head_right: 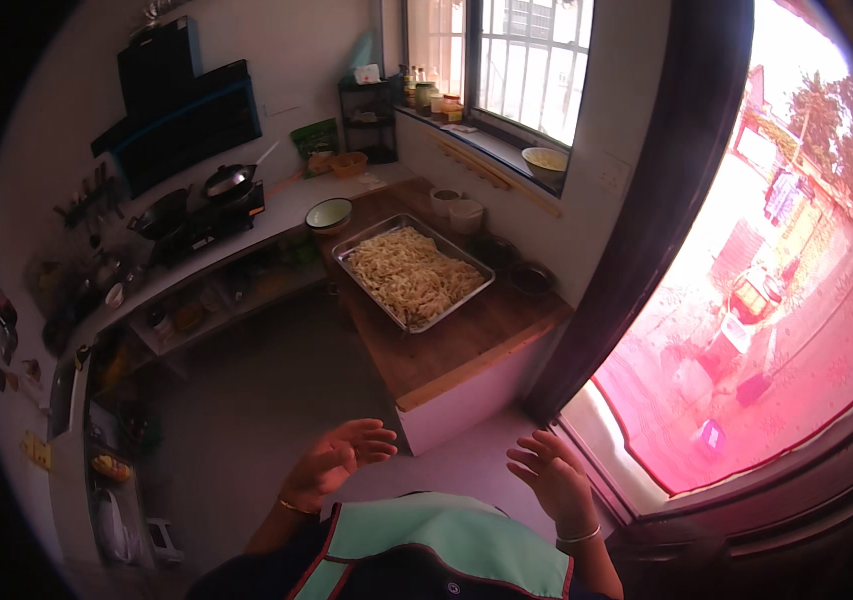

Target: The person uses chopsticks to separate and stir a large tray of noodles in a kitchen, and also rolls up a woven mat in an outdoor courtyard.

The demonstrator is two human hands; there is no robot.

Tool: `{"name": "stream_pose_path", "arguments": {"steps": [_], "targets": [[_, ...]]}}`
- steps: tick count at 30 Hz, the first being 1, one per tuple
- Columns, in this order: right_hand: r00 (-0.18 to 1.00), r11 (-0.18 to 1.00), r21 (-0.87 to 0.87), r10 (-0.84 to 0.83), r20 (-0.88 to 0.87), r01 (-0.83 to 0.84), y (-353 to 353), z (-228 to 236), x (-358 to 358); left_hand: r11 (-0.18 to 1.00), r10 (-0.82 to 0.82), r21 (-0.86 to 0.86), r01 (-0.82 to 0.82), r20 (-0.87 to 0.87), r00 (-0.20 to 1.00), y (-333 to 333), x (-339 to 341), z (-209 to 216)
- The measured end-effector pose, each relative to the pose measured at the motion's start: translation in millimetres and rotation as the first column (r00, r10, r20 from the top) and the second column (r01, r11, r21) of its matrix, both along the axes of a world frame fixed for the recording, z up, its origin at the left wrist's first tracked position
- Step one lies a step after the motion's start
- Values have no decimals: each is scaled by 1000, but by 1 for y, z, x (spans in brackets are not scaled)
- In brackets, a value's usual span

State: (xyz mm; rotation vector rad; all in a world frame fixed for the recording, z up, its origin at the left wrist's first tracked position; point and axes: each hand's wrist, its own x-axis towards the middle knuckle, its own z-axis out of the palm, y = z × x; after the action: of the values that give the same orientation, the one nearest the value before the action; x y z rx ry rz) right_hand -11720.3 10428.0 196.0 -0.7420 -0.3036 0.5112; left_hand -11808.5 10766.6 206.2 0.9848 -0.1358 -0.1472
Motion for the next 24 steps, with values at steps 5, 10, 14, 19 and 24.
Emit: {"name": "stream_pose_path", "arguments": {"steps": [5, 10, 14, 19, 24], "targets": [[992, 991, 32, 127, -4, -127, 68, 1, 19, 991, 133, -25, -132, 74, 988, 67, -22, -9], [933, 933, 12, 359, -17, -359, 135, 0, 44, 917, 399, -10, -400, 81, 913, 102, -60, -15], [818, 819, 10, 573, 55, -574, 177, 6, 75, 817, 577, -38, -576, 38, 816, 97, -89, -8], [699, 702, -9, 709, 93, -712, 210, 17, 101, 690, 722, -65, -721, -5, 692, 63, -106, -16], [564, 567, -32, 823, 67, -823, 223, 17, 112, 573, 817, -58, -818, -34, 575, 25, -115, -25]]}}
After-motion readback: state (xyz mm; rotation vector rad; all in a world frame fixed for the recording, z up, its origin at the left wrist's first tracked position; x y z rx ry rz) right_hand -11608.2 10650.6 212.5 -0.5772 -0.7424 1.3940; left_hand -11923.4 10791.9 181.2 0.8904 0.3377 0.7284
